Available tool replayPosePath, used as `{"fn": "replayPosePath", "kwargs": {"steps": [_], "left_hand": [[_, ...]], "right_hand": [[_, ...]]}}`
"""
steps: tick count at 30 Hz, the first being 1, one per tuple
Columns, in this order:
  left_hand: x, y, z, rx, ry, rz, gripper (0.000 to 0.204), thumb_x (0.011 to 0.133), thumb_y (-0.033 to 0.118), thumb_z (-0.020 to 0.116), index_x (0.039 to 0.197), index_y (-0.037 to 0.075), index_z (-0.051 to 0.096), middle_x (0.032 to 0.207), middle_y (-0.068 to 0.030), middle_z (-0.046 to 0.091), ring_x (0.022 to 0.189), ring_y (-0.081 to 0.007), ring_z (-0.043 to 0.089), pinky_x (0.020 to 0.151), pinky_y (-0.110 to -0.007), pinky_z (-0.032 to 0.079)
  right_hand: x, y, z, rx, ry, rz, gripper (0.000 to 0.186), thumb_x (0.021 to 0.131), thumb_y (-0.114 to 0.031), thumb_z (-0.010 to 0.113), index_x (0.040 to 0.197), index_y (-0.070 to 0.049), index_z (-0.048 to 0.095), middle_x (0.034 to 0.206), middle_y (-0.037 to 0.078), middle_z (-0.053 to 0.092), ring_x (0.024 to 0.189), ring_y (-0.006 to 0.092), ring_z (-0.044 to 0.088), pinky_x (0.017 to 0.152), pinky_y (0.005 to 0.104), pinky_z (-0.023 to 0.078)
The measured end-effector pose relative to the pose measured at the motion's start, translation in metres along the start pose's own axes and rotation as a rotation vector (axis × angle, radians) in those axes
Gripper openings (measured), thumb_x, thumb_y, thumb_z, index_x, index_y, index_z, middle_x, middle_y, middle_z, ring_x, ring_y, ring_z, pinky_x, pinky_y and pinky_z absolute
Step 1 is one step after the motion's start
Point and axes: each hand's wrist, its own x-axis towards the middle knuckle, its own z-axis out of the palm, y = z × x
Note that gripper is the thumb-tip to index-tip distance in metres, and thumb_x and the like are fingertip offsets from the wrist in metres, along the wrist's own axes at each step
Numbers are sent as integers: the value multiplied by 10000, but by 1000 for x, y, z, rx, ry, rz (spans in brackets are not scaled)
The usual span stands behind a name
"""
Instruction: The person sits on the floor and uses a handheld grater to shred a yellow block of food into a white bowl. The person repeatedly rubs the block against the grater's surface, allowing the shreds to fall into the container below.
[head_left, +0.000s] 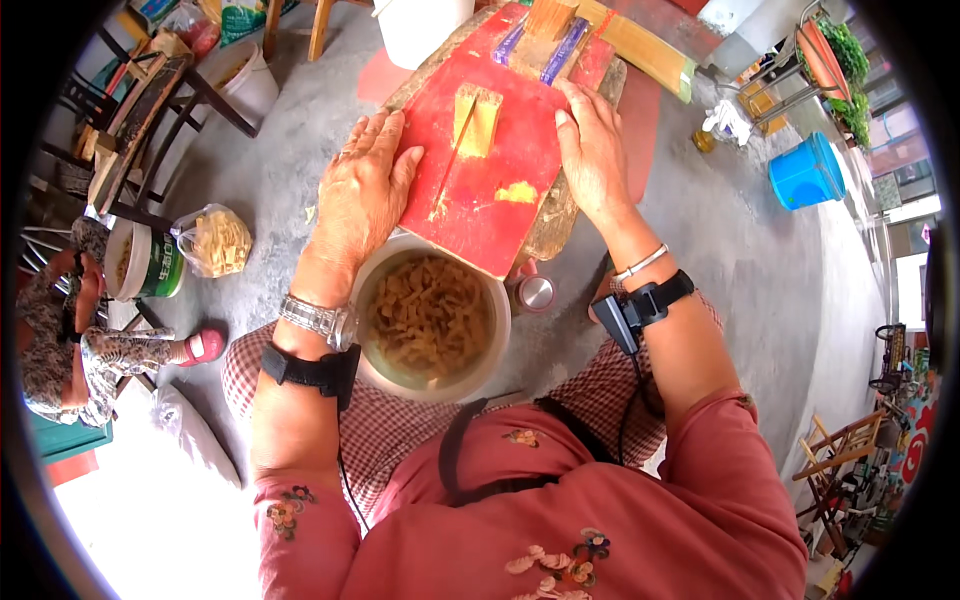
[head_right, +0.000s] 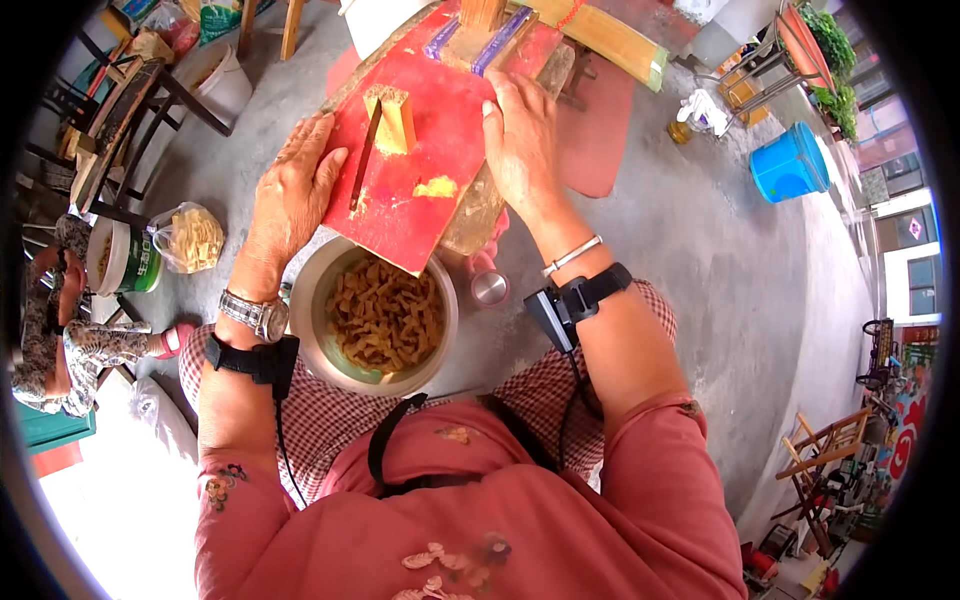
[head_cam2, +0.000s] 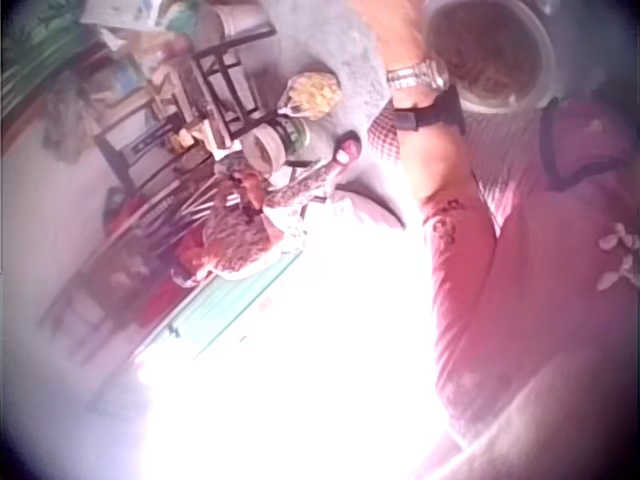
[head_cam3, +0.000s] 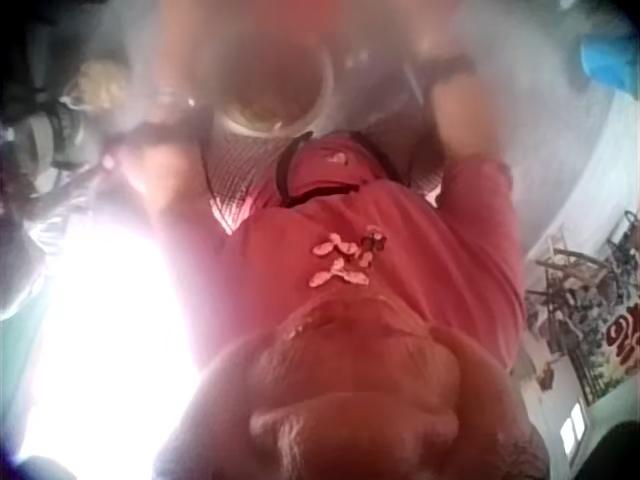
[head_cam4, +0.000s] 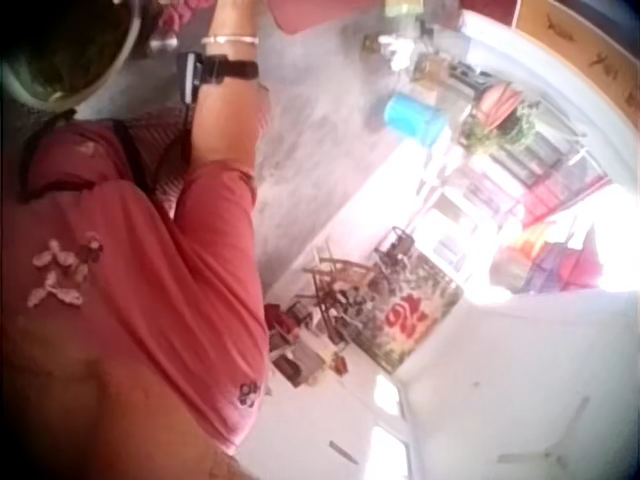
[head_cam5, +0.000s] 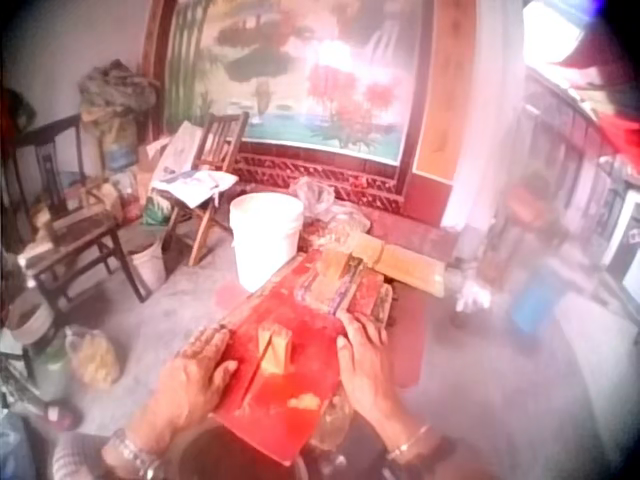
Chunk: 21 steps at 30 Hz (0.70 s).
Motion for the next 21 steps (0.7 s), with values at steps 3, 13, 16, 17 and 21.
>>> {"fn": "replayPosePath", "kwargs": {"steps": [3,13,16,17,21], "left_hand": [[0,-1,1,6,-5,-3,456,974,301,590,1318,2,581,1340,-233,577,1287,-389,524,1077,-428,428],[0,1,1,13,-6,-16,453,973,300,593,1318,7,584,1342,-227,579,1291,-374,524,1088,-421,419],[1,1,0,8,-5,-18,450,974,297,591,1319,9,584,1343,-224,579,1292,-370,524,1090,-418,418],[0,1,1,7,-6,-21,449,975,296,591,1319,9,584,1345,-224,578,1292,-369,523,1089,-417,418],[1,3,0,10,-12,-27,449,979,299,586,1322,9,583,1353,-222,572,1299,-366,519,1092,-416,416]], "right_hand": [[0,0,-1,7,0,3,372,957,-149,531,1317,-57,555,1313,155,558,1241,355,476,1076,440,388],[0,-1,-1,-5,-5,24,360,962,-148,519,1313,-76,555,1312,136,559,1249,347,470,1079,437,390],[-1,0,-1,9,2,12,357,956,-115,510,1308,-78,556,1303,136,564,1249,349,471,1076,437,394],[0,2,0,10,6,6,358,953,-100,508,1307,-78,556,1300,137,566,1248,350,472,1075,437,396],[-2,5,1,29,13,19,384,936,-24,487,1311,-72,556,1296,143,571,1237,350,489,1071,426,399]]}}
